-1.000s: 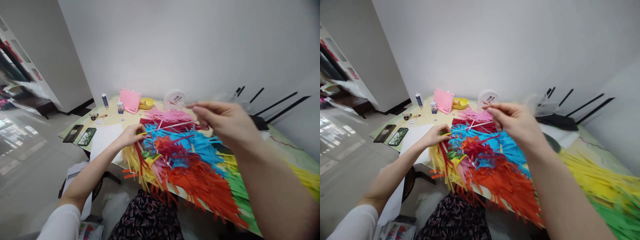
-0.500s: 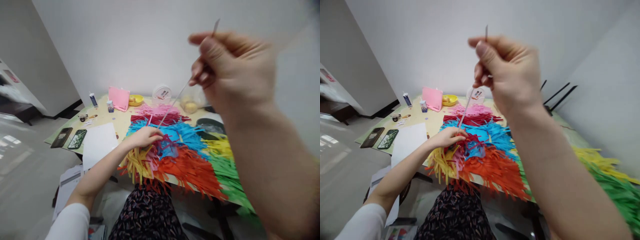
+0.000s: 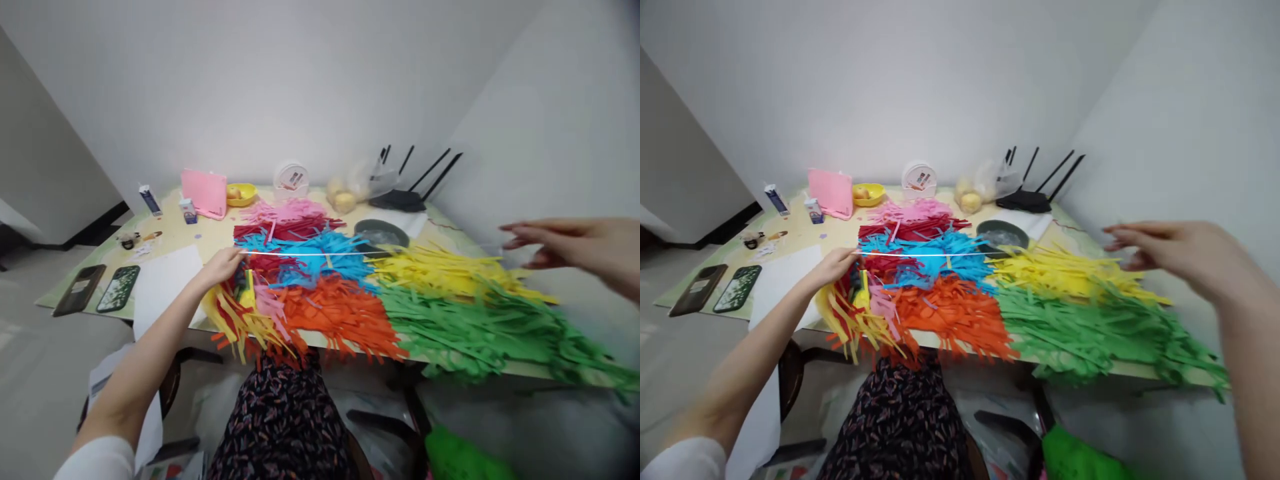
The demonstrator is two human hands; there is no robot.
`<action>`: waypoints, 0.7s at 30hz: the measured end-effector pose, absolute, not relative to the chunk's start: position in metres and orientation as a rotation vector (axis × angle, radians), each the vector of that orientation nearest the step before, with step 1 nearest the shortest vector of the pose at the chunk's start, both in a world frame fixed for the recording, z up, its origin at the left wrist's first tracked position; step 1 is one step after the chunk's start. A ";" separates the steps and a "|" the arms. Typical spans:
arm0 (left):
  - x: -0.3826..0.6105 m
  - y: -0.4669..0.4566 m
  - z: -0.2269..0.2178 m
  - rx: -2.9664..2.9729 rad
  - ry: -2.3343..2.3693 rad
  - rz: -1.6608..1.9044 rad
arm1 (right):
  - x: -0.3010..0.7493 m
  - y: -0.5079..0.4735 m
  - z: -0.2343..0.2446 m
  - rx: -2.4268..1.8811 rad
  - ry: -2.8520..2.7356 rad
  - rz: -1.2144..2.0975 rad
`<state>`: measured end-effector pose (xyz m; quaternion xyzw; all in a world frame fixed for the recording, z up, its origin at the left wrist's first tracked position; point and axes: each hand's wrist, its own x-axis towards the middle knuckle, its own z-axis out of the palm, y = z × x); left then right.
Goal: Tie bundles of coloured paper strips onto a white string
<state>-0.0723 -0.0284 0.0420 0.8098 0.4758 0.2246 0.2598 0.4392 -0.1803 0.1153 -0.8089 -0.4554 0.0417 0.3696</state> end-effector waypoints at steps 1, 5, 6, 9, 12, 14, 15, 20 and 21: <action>-0.074 -0.026 0.040 2.176 1.325 0.638 | 0.449 -0.184 0.101 -2.259 -1.062 0.114; -0.084 -0.015 0.034 2.093 1.462 0.728 | 0.469 -0.198 0.048 -2.664 -0.885 -0.153; -0.087 -0.013 0.033 2.053 1.494 0.745 | 0.469 -0.199 0.037 -2.671 -0.917 -0.184; -0.094 -0.010 0.031 1.899 1.573 0.814 | 0.457 -0.195 0.010 -2.612 -1.044 -0.159; -0.096 -0.011 0.031 1.810 1.551 0.864 | 0.438 -0.181 -0.009 -2.521 -1.193 -0.090; -0.096 -0.014 0.033 1.792 1.533 0.873 | 0.427 -0.169 -0.019 -2.454 -1.276 -0.018; -0.097 -0.015 0.033 1.788 1.536 0.876 | 0.422 -0.163 -0.023 -2.427 -1.302 0.019; -0.111 -0.021 0.038 1.618 1.595 0.974 | 0.422 -0.140 -0.031 -2.342 -1.277 0.196; -0.116 -0.021 0.039 1.554 1.614 1.005 | 0.427 -0.140 -0.031 -2.336 -1.250 0.220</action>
